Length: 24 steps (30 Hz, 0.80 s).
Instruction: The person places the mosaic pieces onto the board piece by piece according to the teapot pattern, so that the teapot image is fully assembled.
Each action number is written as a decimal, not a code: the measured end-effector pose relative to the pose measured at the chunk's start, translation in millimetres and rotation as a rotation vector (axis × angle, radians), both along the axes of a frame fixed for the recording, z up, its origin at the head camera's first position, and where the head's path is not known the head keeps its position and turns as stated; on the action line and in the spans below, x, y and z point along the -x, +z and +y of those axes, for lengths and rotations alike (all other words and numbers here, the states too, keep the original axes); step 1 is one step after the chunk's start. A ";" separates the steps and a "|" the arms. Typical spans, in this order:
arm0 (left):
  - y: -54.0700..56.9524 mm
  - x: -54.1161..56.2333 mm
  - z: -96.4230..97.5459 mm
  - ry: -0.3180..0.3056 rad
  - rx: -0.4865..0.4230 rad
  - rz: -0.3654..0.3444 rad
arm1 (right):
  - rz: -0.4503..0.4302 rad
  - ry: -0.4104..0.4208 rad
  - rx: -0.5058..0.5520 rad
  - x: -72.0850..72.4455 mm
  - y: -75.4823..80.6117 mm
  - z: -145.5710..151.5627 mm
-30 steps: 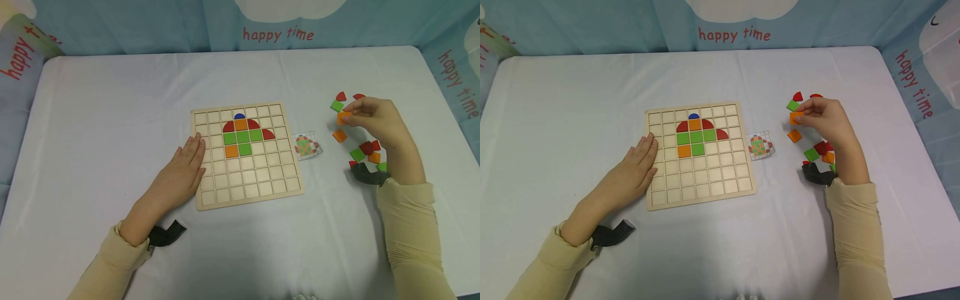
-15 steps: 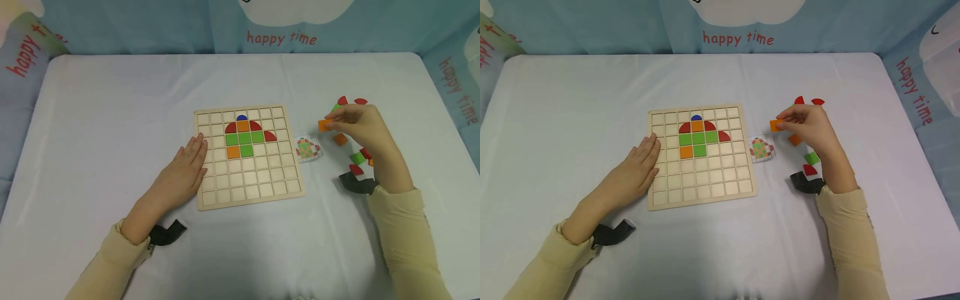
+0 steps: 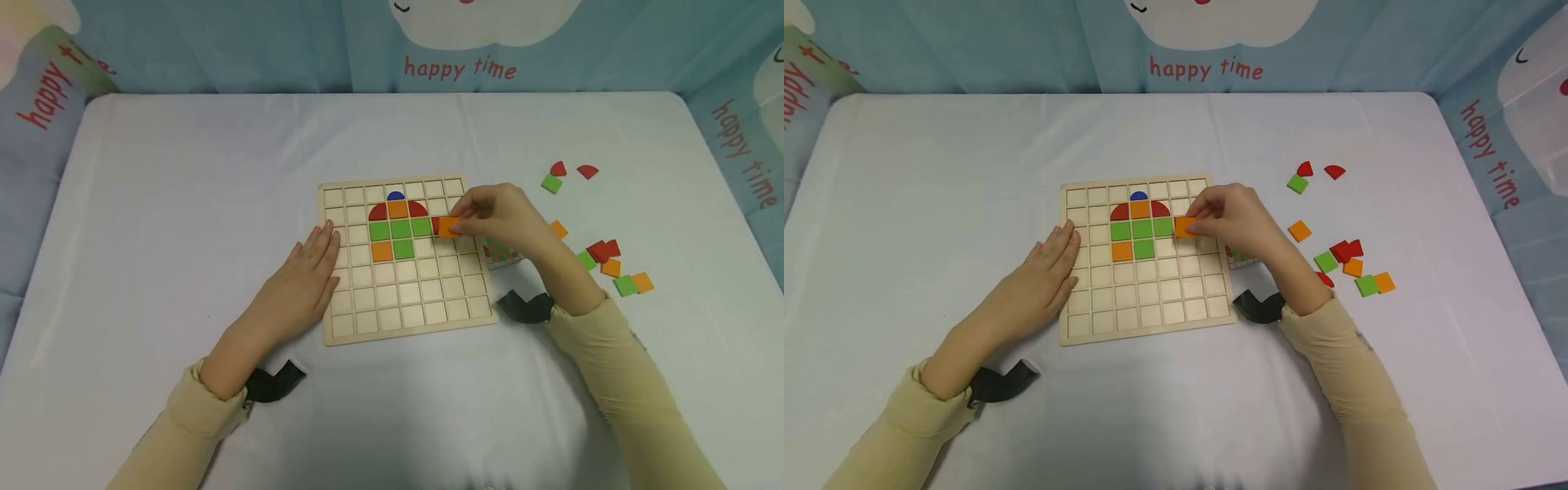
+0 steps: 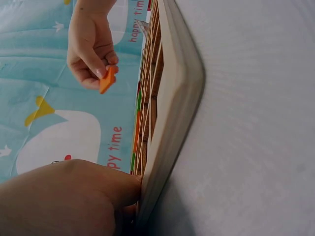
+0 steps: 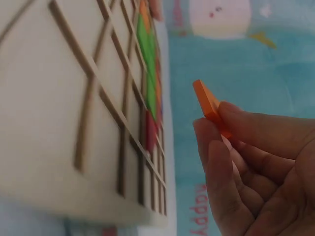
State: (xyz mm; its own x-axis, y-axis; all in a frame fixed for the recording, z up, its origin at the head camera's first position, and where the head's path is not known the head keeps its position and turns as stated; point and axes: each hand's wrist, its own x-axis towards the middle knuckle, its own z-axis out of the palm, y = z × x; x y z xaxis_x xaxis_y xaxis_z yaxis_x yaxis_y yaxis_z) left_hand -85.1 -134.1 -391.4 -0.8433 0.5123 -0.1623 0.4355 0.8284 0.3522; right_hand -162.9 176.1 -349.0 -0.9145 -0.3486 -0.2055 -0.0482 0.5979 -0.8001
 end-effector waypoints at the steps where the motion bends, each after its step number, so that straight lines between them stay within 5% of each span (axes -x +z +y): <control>1: -0.1 0.0 0.2 -0.001 0.001 -0.001 | -0.014 0.016 -0.006 -0.1 -1.3 -3.0; 13: 0.8 -1.4 -0.8 0.007 0.007 -0.004 | -0.011 0.190 -0.059 -1.6 -14.1 -23.5; 24: 0.1 -0.7 0.0 0.005 0.005 0.005 | 0.038 0.206 -0.088 -4.7 -16.4 -25.8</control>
State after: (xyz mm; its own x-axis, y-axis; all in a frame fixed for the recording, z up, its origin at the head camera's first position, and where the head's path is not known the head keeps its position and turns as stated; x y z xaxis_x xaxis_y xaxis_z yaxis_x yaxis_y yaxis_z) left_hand -84.4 -134.1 -391.3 -0.8467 0.5071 -0.1608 0.4327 0.8323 0.3464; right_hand -158.2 150.3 -365.4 -0.8334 -0.5113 -0.2099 -0.2059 0.6396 -0.7406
